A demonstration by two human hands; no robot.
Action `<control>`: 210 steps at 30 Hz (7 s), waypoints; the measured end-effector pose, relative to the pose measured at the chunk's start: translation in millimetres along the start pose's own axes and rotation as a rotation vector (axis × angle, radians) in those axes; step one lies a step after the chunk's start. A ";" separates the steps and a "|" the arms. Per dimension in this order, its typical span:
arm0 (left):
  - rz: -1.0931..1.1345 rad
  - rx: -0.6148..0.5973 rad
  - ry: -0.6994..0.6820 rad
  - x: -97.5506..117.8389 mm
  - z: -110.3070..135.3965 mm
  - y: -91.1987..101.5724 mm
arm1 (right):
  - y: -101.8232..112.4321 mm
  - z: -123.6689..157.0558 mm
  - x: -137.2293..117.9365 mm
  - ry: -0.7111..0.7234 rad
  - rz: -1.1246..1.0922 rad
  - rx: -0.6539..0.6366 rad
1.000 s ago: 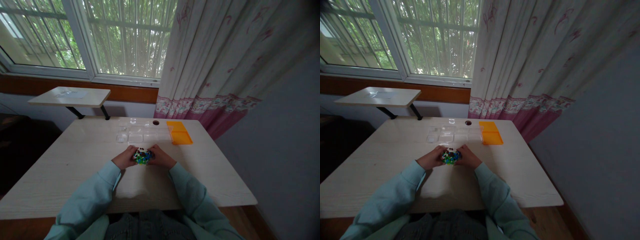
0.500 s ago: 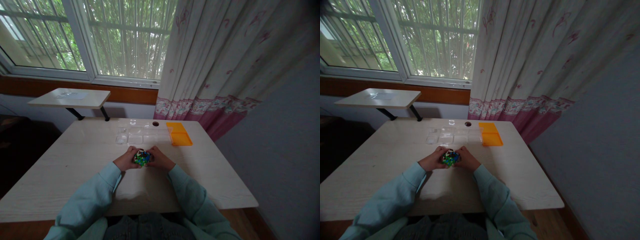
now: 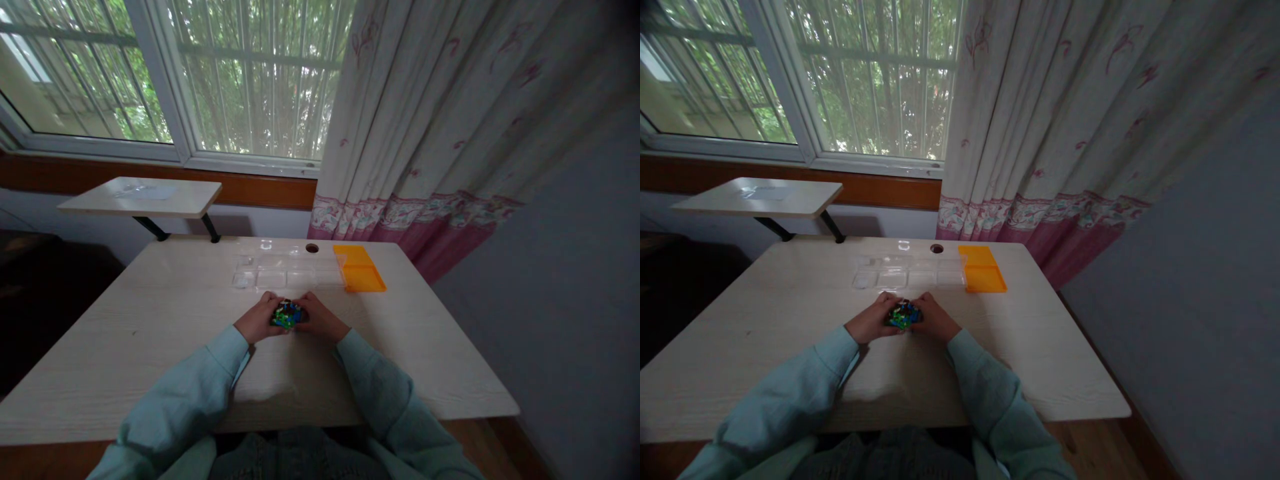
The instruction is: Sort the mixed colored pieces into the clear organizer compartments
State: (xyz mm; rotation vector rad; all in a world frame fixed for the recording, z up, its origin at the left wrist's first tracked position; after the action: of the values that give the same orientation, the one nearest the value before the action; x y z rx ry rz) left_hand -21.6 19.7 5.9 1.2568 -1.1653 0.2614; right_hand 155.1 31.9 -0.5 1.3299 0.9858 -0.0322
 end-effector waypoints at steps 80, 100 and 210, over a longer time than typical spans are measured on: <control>-0.062 0.266 -0.104 -9.8 -4.4 2.2 | 6.2 2.6 -4.0 -0.071 0.231 0.230; -0.024 0.263 -0.097 -6.2 -3.8 3.9 | 6.4 1.3 3.3 -0.128 0.110 0.275; 0.086 0.422 -0.024 -1.9 -7.4 5.9 | 3.6 -12.4 -26.3 0.188 0.342 0.529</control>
State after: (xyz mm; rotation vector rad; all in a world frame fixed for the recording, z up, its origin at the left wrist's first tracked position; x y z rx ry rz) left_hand -22.7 28.8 8.9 1.5796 -1.2245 0.5802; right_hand 133.7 29.9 19.5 2.0052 0.9268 0.1013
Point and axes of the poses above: each hand's wrist, its own z-axis away from the middle knuckle, its own y-axis out of the back of the hand, x = y × z, the point moved 4 cm from there along -z, towards the middle knuckle, and after that the axes turned 8 degrees about z, right-handed, at the moved point
